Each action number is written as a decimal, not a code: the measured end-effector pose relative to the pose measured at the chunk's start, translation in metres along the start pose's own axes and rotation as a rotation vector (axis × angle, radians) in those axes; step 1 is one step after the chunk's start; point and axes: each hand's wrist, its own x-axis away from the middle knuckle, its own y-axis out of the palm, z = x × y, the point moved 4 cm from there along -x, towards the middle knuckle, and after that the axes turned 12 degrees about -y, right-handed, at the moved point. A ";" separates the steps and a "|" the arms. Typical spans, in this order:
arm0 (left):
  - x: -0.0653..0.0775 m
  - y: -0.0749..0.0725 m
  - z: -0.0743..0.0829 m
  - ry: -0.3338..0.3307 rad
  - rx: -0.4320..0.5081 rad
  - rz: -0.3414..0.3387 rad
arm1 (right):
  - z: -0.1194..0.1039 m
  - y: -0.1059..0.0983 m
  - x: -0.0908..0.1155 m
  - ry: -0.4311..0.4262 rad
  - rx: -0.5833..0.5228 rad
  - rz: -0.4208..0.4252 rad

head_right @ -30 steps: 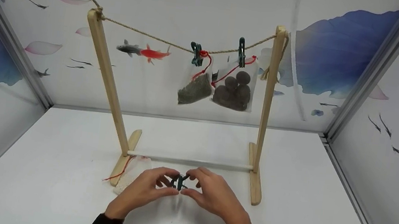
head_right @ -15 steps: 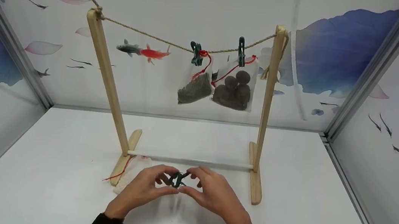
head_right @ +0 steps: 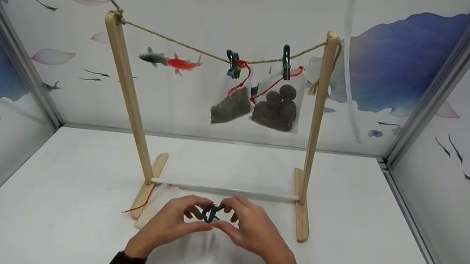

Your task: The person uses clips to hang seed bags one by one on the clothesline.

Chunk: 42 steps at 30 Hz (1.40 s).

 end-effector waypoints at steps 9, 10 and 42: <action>0.000 0.000 0.005 0.040 0.021 0.003 | -0.004 -0.002 -0.001 -0.030 0.006 0.047; 0.000 0.000 0.005 0.045 0.023 0.005 | -0.005 -0.002 -0.002 -0.039 0.007 0.056; 0.002 -0.017 0.007 0.015 -0.030 0.180 | -0.013 -0.029 -0.004 -0.327 0.008 0.372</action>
